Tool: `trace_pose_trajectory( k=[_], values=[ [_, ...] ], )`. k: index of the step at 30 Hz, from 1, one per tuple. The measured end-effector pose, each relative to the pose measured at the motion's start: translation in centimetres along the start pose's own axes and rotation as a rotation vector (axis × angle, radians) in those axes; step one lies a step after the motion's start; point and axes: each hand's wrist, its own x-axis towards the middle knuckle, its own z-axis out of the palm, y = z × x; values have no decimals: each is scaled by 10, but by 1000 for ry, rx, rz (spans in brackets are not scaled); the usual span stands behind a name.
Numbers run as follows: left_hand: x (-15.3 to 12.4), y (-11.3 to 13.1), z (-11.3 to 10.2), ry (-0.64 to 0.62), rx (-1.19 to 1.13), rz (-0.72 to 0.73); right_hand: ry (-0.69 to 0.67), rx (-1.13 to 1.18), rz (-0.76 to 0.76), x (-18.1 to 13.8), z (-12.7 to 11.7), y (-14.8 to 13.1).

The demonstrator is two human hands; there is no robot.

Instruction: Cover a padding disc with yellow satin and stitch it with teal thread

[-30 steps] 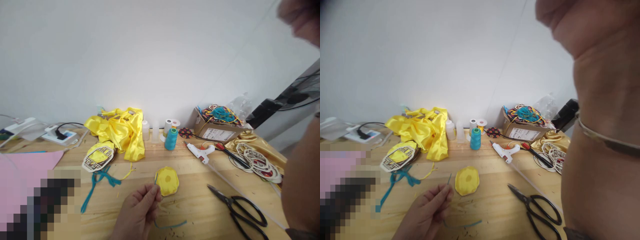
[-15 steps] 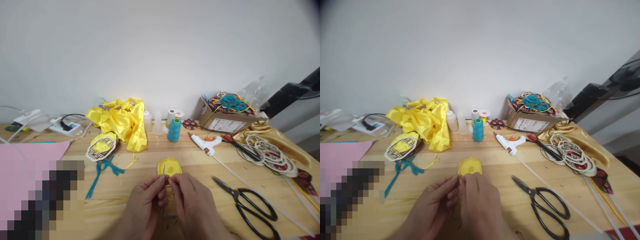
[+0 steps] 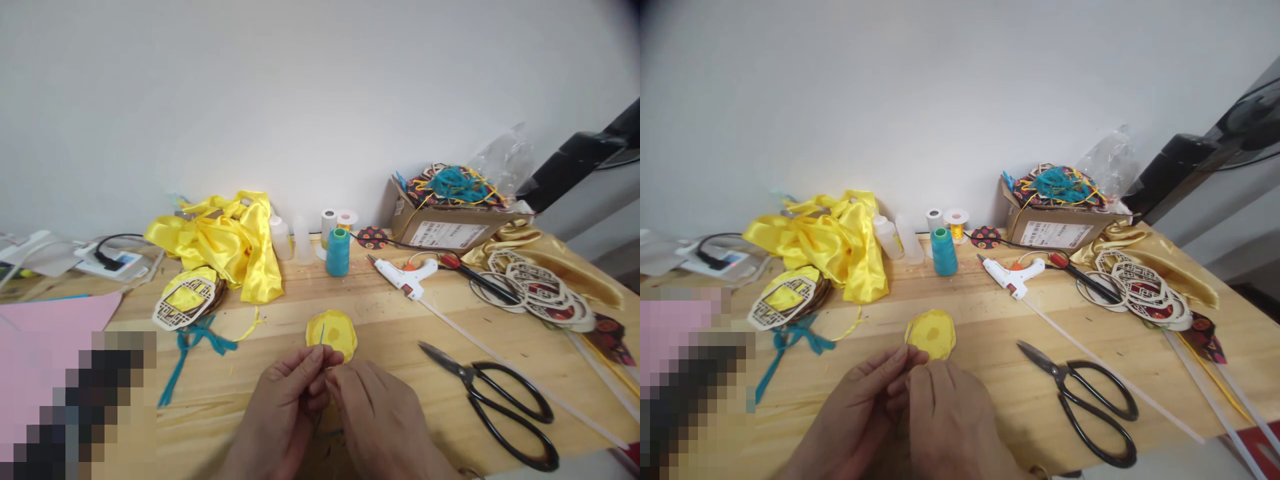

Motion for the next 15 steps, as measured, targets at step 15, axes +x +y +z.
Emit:
trace_pose_trajectory(
  k=[15],
  values=[
    [2,4,0,50,3,66,-107,-16,-39,-4,-5,6]
  ],
)
